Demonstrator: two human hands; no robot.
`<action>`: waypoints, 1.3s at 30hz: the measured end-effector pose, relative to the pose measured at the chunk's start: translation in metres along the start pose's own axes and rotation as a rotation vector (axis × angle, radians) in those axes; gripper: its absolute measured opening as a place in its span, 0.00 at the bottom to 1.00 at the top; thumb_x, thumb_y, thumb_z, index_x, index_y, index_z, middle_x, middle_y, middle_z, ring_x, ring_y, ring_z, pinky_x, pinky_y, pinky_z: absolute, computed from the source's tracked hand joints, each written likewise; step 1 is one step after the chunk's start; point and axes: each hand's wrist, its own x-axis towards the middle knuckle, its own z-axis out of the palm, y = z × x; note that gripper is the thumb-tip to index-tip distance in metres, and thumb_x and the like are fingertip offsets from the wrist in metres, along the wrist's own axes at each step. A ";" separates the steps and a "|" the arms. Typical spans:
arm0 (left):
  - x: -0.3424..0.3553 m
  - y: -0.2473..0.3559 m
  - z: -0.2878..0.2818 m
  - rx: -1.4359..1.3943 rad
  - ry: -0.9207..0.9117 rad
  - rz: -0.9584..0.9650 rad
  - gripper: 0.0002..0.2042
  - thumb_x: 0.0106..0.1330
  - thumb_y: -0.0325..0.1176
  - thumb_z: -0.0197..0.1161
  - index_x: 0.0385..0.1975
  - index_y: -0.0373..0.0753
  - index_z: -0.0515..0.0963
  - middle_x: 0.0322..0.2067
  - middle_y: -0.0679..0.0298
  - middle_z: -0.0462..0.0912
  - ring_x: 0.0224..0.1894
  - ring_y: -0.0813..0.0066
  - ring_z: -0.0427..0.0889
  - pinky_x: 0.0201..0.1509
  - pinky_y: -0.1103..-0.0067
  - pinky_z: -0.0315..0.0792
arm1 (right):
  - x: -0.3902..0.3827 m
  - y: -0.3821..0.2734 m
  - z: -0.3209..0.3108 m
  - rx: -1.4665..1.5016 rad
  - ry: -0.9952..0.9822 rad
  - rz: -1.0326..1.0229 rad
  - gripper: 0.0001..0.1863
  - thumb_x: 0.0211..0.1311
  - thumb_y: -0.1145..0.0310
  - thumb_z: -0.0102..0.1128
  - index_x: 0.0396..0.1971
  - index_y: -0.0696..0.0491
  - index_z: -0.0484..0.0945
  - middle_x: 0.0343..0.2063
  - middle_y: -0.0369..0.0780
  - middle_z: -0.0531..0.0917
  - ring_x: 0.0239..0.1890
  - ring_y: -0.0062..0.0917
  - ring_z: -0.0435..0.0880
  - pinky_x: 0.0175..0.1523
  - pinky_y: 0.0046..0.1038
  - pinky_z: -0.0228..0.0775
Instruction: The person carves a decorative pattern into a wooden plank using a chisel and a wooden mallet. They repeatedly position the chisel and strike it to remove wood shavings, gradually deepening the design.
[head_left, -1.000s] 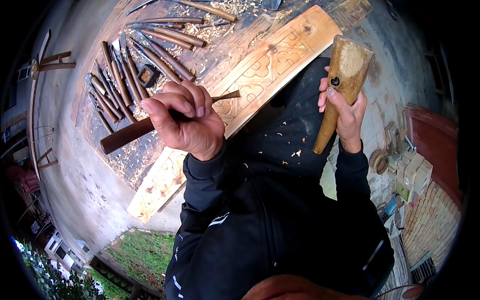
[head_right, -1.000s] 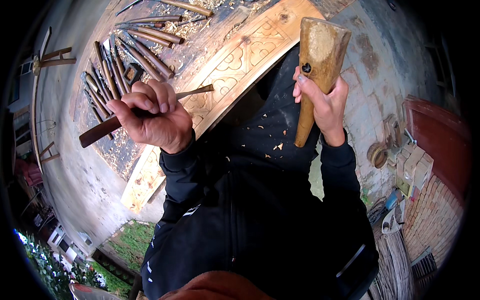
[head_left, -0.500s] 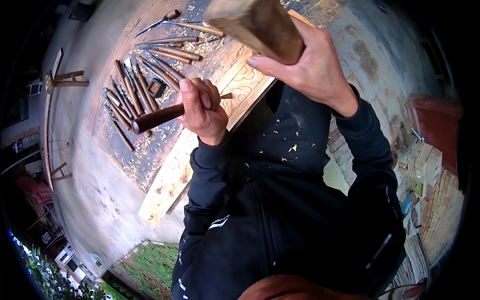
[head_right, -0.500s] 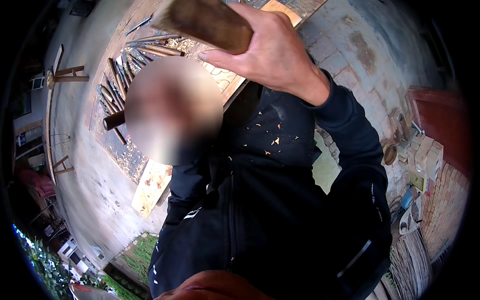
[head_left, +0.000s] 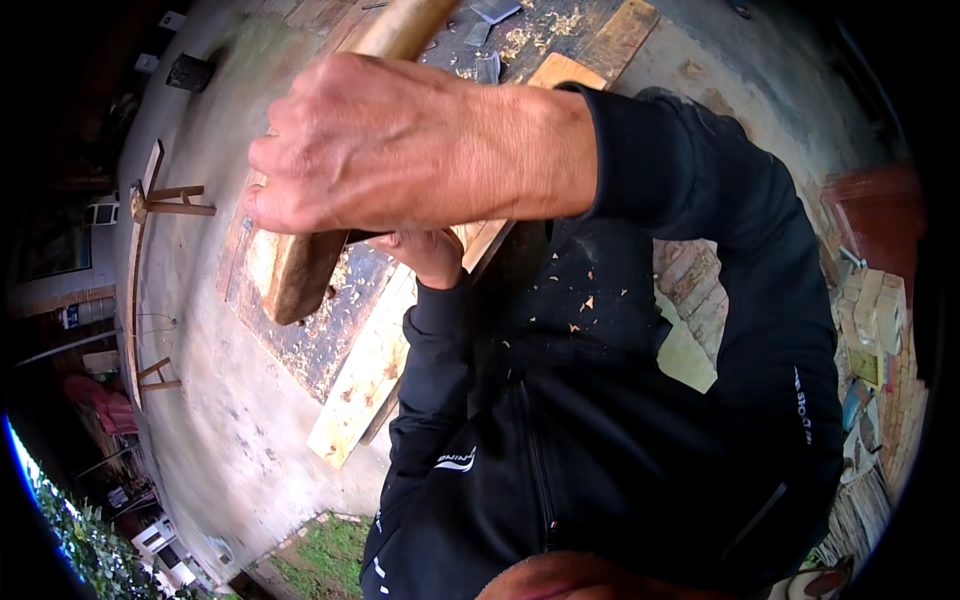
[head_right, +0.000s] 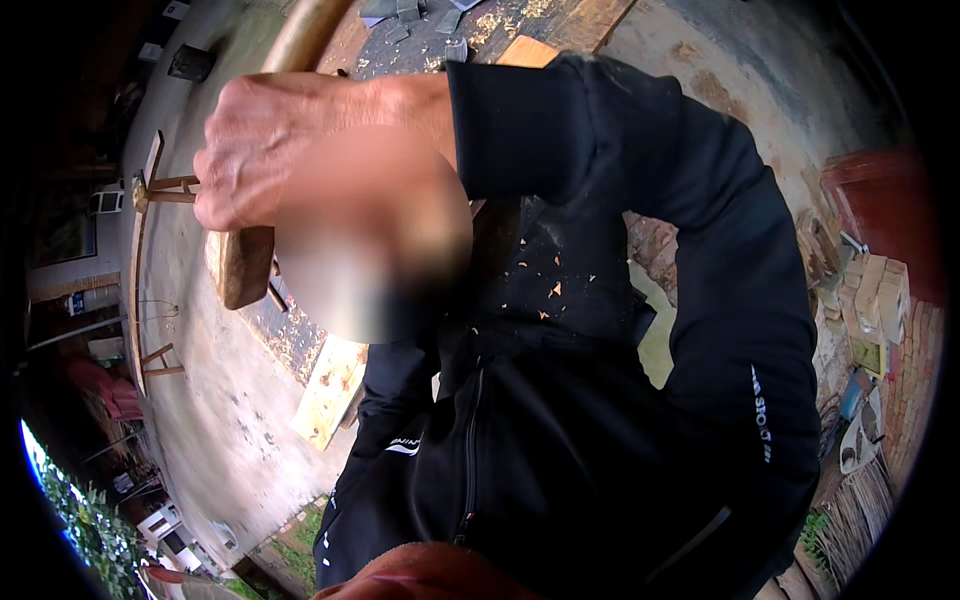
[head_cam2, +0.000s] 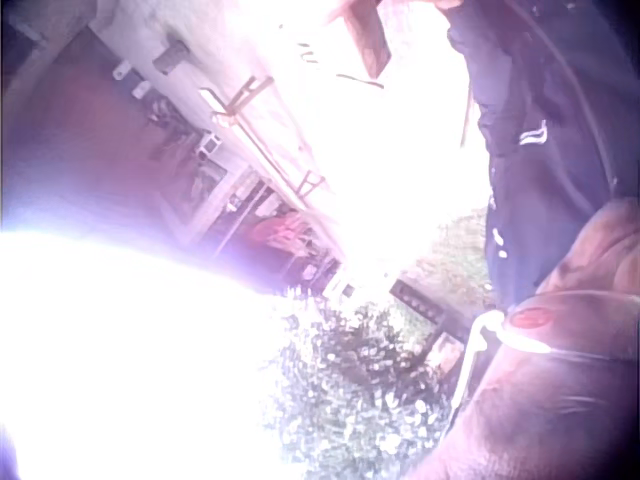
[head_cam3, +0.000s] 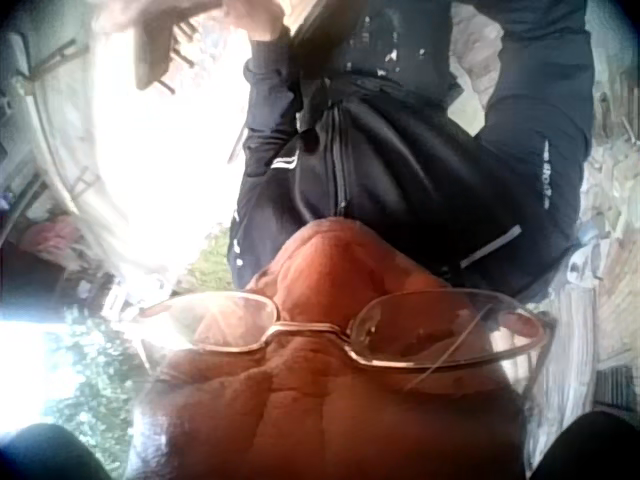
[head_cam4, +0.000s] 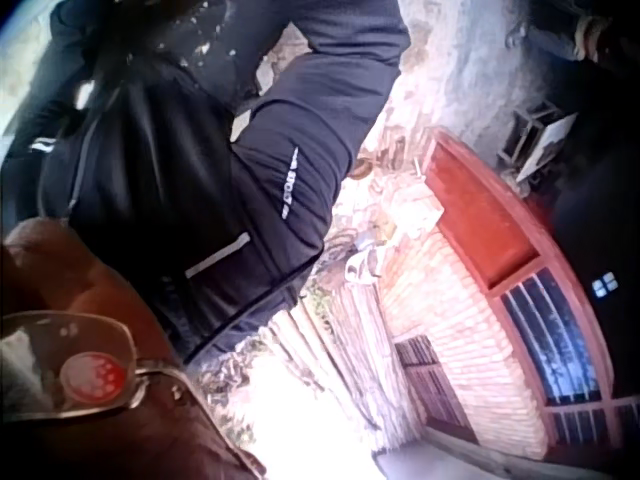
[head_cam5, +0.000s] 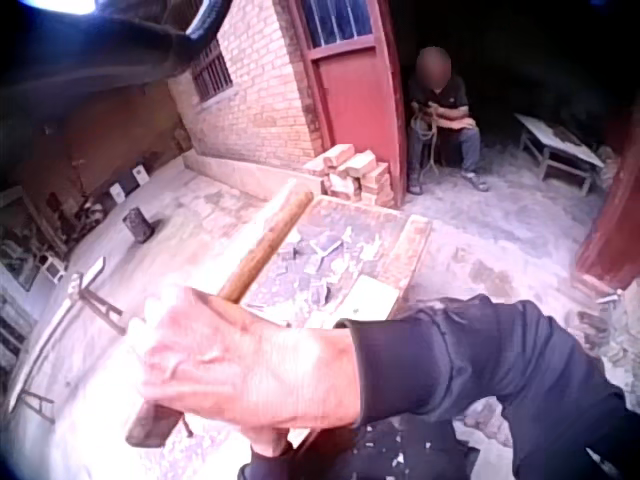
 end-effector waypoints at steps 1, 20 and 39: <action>0.003 0.005 0.016 -0.015 0.014 -0.042 0.09 0.77 0.33 0.61 0.42 0.39 0.67 0.27 0.62 0.73 0.19 0.77 0.73 0.22 0.81 0.67 | 0.002 0.008 -0.009 -0.086 0.025 -0.023 0.18 0.47 0.66 0.74 0.41 0.48 0.86 0.32 0.40 0.90 0.35 0.27 0.91 0.38 0.30 0.84; -0.014 0.038 0.006 -0.042 -0.012 -0.080 0.23 0.79 0.41 0.55 0.17 0.46 0.62 0.15 0.74 0.58 0.16 0.84 0.56 0.20 0.81 0.47 | -0.047 0.002 -0.007 0.077 0.193 0.243 0.14 0.43 0.71 0.71 0.34 0.47 0.82 0.26 0.37 0.83 0.32 0.33 0.89 0.33 0.33 0.78; -0.018 0.038 0.041 -0.007 0.179 0.128 0.08 0.76 0.30 0.61 0.32 0.41 0.72 0.17 0.73 0.64 0.17 0.87 0.60 0.19 0.84 0.53 | -0.059 -0.003 -0.010 0.184 0.184 0.228 0.26 0.36 0.72 0.77 0.43 0.54 0.84 0.28 0.43 0.87 0.30 0.36 0.90 0.35 0.32 0.83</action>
